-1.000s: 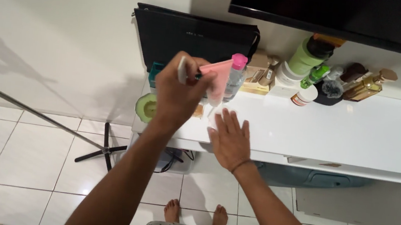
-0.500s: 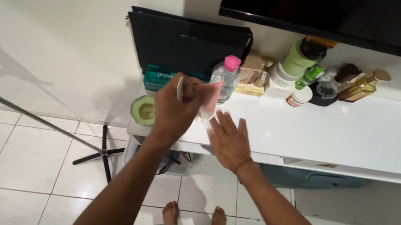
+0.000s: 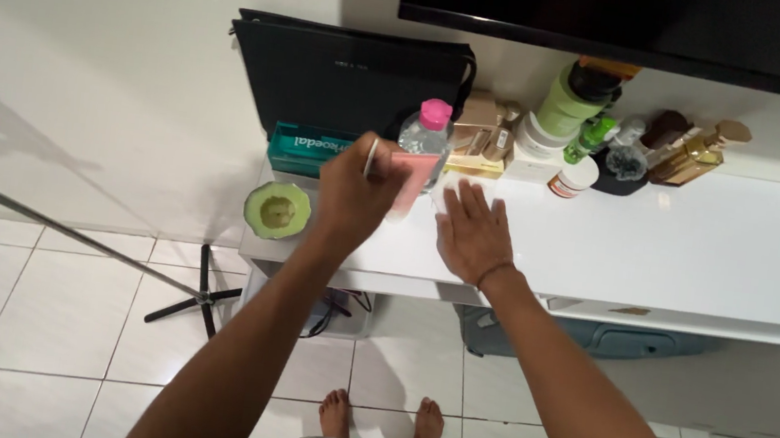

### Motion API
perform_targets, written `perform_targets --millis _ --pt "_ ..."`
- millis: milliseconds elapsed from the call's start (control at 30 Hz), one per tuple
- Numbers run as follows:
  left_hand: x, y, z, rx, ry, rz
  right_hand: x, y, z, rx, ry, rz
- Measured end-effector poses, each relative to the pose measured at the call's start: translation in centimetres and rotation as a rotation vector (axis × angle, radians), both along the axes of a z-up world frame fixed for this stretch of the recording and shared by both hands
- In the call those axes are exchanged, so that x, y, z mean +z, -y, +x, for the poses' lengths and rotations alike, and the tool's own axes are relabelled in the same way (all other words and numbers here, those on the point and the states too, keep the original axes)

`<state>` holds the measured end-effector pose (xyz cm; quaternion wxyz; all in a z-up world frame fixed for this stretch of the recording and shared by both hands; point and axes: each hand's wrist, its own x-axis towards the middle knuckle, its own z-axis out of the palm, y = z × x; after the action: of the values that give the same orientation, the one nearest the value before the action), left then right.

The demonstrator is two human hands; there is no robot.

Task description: Cleaning the surface of a dresser and a TV remote control with a wipe.

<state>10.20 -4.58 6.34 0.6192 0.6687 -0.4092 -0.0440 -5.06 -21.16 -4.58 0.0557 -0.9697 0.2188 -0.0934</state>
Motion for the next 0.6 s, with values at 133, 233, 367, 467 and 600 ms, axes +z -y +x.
perform_targets --millis 133,233,367,467,600 --pt "0.5 0.4 0.9 -0.029 0.101 -0.008 1.1 -0.8 -4.8 -0.01 0.032 0.028" --pt "0.6 0.6 1.6 -0.001 0.151 0.018 0.7 0.9 -8.1 -0.053 -0.066 -0.111" --pt "0.7 0.3 2.1 -0.025 0.142 0.044 -0.1 1.3 -9.7 -0.383 -0.07 -0.091" --pt "0.5 -0.5 2.4 -0.016 0.18 0.02 -2.7 -2.6 -7.4 -0.31 0.022 -0.198" --pt "0.2 -1.7 2.7 0.001 0.195 -0.074 -1.8 -10.9 -2.6 -0.079 0.096 -0.187"
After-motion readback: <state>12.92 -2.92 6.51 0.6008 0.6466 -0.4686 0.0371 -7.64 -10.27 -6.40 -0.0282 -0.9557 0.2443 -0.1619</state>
